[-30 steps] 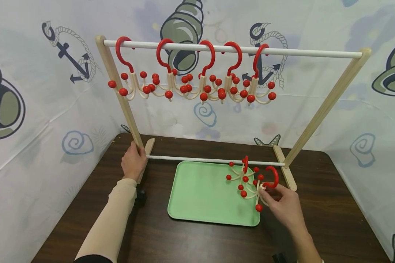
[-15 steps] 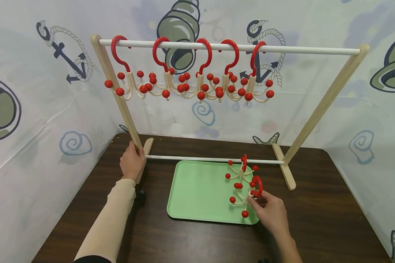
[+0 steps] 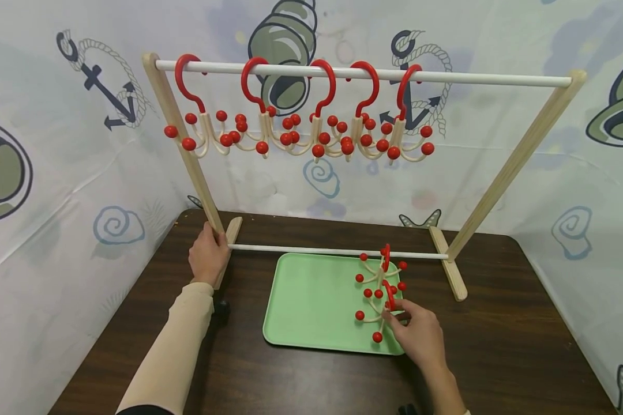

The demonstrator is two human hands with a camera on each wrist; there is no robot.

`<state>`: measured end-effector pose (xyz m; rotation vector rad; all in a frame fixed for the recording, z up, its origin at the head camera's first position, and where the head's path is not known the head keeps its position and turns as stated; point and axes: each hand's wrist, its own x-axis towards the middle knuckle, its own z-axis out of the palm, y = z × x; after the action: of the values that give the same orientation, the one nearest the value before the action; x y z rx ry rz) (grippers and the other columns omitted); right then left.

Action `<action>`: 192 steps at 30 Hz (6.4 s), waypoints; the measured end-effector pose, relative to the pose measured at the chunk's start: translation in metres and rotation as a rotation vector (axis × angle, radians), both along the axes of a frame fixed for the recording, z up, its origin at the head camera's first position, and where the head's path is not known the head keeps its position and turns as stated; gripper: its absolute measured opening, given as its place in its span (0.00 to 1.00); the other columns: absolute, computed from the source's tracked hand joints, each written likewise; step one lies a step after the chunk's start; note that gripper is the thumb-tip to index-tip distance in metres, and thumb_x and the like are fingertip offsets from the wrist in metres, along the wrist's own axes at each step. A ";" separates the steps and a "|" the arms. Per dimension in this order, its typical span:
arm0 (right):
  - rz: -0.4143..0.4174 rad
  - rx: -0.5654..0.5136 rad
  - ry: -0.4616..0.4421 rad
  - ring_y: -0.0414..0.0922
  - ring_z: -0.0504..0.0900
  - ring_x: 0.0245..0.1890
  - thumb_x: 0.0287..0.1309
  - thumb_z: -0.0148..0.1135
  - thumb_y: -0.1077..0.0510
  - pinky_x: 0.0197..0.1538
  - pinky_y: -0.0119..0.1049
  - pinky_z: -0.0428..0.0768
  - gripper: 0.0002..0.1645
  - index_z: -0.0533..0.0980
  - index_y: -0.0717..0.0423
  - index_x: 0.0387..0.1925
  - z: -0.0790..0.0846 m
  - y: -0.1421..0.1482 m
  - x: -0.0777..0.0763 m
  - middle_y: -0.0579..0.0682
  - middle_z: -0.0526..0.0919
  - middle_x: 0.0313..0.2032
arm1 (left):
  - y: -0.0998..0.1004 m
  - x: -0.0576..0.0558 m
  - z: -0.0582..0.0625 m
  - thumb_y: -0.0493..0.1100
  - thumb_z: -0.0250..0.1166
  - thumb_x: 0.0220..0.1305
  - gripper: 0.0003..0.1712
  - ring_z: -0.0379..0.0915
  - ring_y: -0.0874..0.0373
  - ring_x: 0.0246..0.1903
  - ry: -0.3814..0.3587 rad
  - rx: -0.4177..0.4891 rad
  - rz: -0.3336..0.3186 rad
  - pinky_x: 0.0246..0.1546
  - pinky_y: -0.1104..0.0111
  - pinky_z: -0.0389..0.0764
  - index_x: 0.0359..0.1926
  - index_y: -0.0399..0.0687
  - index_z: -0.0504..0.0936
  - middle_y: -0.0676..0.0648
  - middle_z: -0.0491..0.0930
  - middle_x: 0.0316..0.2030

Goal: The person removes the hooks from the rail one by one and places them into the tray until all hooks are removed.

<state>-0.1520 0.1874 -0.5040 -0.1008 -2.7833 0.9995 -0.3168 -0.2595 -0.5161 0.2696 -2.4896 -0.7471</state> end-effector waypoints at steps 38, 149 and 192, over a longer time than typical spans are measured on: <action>0.017 -0.057 0.210 0.42 0.86 0.36 0.51 0.75 0.61 0.38 0.33 0.82 0.17 0.83 0.56 0.44 0.061 0.036 0.041 0.48 0.87 0.39 | 0.000 0.002 0.004 0.45 0.55 0.71 0.14 0.77 0.33 0.31 0.016 -0.006 -0.017 0.31 0.40 0.73 0.47 0.37 0.71 0.35 0.76 0.32; 0.103 -0.038 0.331 0.32 0.80 0.31 0.62 0.62 0.45 0.33 0.24 0.72 0.25 0.82 0.61 0.49 0.246 0.054 -0.106 0.60 0.86 0.41 | 0.001 0.001 0.003 0.44 0.56 0.70 0.14 0.77 0.33 0.32 0.013 -0.008 -0.015 0.33 0.40 0.72 0.48 0.38 0.71 0.36 0.77 0.33; 0.661 0.222 -0.126 0.41 0.80 0.27 0.56 0.65 0.63 0.31 0.34 0.75 0.09 0.87 0.54 0.38 0.114 -0.064 -0.115 0.45 0.87 0.34 | 0.002 0.001 0.004 0.43 0.56 0.69 0.14 0.77 0.31 0.33 0.026 -0.008 -0.010 0.33 0.39 0.72 0.48 0.37 0.71 0.34 0.77 0.33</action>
<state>-0.2669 0.1232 -0.3904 0.8616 -3.0808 0.7980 -0.3153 -0.2573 -0.5117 0.2437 -2.4706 -0.7394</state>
